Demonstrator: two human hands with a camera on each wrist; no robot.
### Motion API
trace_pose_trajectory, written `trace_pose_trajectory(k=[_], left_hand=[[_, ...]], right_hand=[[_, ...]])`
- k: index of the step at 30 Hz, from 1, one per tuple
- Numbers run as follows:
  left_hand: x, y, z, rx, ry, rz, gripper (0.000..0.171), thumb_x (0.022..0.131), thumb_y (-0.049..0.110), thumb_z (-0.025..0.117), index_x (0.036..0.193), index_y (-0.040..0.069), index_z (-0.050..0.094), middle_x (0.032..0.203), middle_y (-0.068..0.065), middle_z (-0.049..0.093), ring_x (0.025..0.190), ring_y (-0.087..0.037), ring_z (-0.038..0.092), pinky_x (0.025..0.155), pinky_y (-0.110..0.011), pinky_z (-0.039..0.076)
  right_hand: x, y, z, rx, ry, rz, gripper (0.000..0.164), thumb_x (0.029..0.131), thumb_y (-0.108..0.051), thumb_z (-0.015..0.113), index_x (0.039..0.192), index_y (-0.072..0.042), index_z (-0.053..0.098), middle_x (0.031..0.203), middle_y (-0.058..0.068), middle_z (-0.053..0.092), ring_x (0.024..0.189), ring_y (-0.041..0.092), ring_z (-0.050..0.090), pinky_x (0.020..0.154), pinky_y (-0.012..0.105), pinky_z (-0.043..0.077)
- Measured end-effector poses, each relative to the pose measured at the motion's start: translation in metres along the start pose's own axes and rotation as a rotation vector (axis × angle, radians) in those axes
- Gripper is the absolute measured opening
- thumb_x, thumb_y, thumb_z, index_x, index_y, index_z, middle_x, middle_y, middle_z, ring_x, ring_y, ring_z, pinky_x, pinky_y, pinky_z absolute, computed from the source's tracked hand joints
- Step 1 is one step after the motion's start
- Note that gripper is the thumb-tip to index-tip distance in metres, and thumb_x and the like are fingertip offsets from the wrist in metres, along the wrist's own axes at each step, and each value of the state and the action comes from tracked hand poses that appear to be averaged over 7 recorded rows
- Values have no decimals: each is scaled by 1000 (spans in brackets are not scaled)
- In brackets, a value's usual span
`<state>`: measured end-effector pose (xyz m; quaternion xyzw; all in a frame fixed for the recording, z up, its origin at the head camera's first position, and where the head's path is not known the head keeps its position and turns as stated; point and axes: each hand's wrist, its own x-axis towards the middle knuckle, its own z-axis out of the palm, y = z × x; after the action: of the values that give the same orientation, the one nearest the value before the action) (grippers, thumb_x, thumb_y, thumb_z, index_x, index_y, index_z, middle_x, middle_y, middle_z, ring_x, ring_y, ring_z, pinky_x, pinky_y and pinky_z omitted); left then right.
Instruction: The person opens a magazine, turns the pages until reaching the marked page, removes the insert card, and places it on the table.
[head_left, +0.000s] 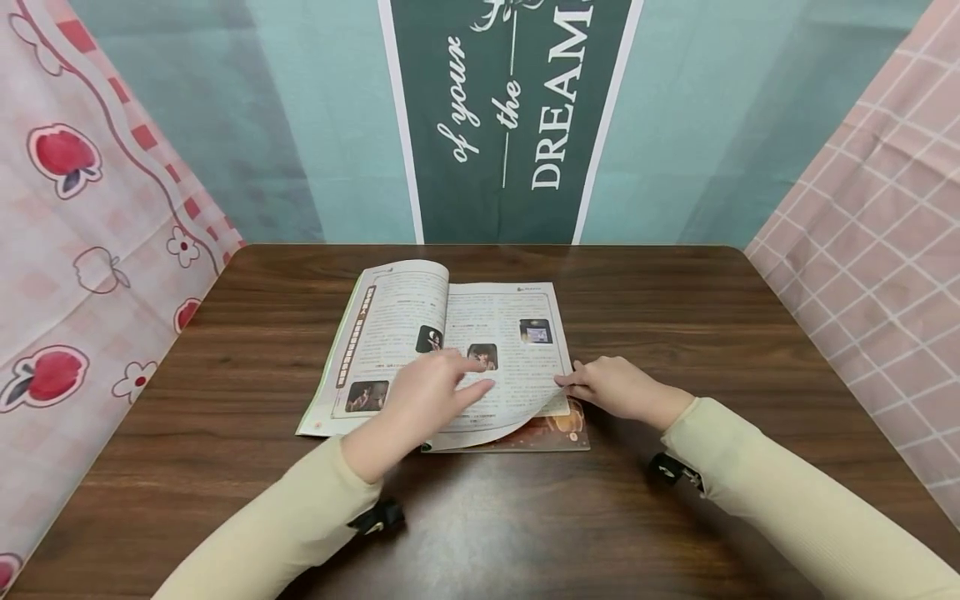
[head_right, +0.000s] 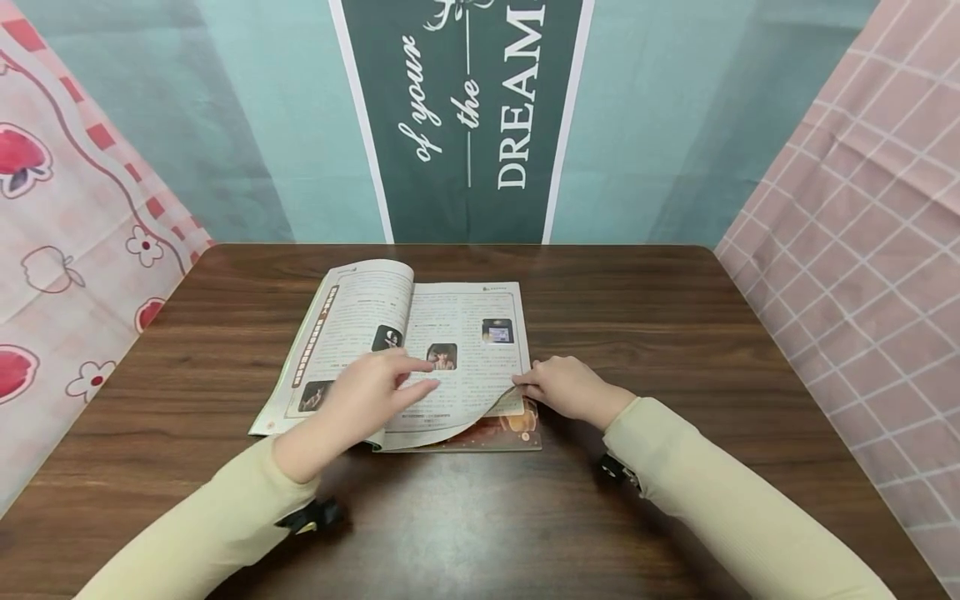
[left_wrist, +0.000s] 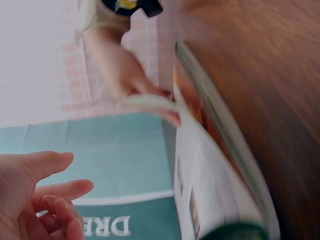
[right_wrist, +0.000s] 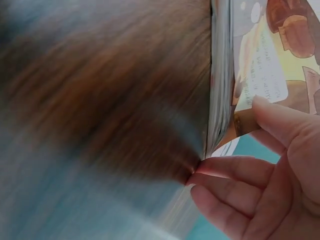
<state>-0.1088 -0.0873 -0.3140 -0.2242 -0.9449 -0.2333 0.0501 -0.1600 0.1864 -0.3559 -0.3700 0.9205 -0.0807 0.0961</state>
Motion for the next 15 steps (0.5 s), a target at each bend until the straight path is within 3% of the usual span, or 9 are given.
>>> trace_pose_trajectory(k=[3,7,10,15], left_hand=[[11,12,14,6,-29,37,32,85,37,66,107,15,71,93,-2,67,77,-16,62,58,-32,47],[21,24,28,19,-70,52,36,85,43,65,110,17,70,97,-1,67,84,-17,64,59,-33,49],[27,29,36,21,-74,50,33,85,41,65,108,19,71,99,1,67,87,-17,64,60,-35,50],[33,34,45,34,-61,56,24,87,38,64,103,22,73,95,4,67,83,-16,64,59,-33,49]], right_hand=[[2,-1,0,10,13,8,18,90,-14,60,101,-8,73,79,13,67,52,6,46,52,30,43],[3,-2,0,16,26,27,20,91,-17,60,72,-12,65,55,-5,48,48,6,40,49,28,39],[4,-3,-1,17,22,35,24,90,-18,60,66,-15,58,55,-6,45,49,7,41,49,29,39],[4,-4,-1,8,17,45,19,90,-18,61,71,-14,62,60,-3,52,50,7,44,50,31,41]])
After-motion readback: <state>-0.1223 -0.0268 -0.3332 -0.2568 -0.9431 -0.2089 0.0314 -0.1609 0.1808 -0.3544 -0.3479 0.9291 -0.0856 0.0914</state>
